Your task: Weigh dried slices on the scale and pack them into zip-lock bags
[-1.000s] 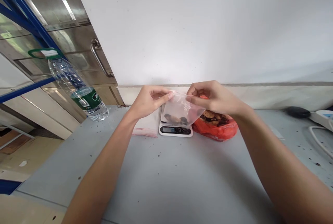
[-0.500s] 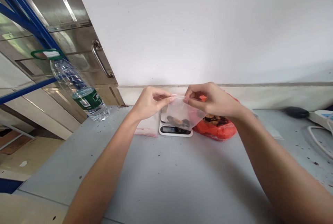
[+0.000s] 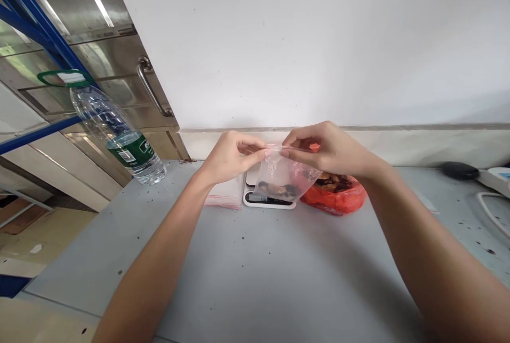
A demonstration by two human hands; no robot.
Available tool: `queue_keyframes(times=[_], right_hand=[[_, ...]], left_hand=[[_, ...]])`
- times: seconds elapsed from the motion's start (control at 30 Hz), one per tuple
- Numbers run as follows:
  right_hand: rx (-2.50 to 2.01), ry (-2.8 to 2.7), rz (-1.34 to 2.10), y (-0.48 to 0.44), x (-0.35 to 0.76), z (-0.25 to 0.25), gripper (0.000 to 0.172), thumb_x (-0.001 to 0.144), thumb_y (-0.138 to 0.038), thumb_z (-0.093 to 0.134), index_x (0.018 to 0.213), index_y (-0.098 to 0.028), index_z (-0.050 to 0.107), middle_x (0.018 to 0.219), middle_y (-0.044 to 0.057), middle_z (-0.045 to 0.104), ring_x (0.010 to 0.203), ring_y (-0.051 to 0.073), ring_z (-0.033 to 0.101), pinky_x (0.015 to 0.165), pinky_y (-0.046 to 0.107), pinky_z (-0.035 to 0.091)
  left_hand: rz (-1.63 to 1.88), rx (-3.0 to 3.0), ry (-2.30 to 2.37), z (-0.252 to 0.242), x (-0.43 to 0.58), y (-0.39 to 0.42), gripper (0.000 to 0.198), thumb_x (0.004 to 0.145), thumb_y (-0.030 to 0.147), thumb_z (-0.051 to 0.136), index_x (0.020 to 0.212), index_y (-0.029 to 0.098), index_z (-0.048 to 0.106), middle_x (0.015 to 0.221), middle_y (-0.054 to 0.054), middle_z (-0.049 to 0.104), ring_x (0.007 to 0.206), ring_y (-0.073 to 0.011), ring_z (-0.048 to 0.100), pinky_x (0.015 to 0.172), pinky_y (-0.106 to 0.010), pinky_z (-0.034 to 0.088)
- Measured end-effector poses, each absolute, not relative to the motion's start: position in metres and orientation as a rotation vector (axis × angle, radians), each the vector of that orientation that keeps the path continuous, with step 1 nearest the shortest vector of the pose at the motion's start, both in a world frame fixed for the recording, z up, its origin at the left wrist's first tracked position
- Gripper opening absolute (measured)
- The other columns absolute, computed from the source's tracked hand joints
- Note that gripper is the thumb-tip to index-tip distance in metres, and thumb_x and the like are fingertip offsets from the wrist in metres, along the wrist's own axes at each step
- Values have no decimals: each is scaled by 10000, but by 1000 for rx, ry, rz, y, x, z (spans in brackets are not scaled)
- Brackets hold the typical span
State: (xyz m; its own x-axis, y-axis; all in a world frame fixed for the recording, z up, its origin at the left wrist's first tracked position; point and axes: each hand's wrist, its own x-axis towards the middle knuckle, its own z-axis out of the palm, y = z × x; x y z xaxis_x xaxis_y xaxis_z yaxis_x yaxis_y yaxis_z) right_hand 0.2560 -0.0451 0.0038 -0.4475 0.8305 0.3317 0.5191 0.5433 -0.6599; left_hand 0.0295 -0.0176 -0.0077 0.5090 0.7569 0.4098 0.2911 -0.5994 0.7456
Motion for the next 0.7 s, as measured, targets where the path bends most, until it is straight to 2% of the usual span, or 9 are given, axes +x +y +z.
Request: queue_keyframes(times=[0.17, 0.3, 0.5, 0.7], right_hand=[[-1095, -2139, 659, -45, 260, 6, 212, 882, -346, 633, 708, -227, 654, 547, -23, 536, 493, 121, 409, 498, 291, 330], [-1042, -2169, 628, -43, 257, 4, 161, 869, -320, 631, 740, -227, 656, 574, -29, 551, 506, 113, 399, 511, 287, 327], [-1109, -2134, 705, -45, 260, 8, 232, 874, -400, 656, 759, -203, 695, 541, -34, 534, 497, 112, 411, 507, 286, 339], [-1140, -2156, 656, -45, 267, 11, 226, 862, -361, 627, 687, -229, 570, 520, -57, 437, 478, 105, 357, 493, 279, 302]], left_hand=[[993, 2171, 886, -7, 28, -16, 208, 854, 360, 739, 843, 185, 851, 874, -63, 830, 829, -218, 754, 812, -324, 602], [981, 2171, 864, -10, 32, -17, 218, 861, 367, 742, 904, 187, 856, 929, -66, 834, 862, -222, 752, 817, -323, 596], [1056, 2235, 898, -7, 31, -17, 193, 905, 303, 693, 832, 166, 808, 880, -58, 817, 837, -200, 738, 781, -295, 578], [1112, 2161, 835, -7, 25, -14, 197, 887, 343, 759, 820, 162, 803, 847, -61, 811, 814, -195, 746, 761, -293, 589]])
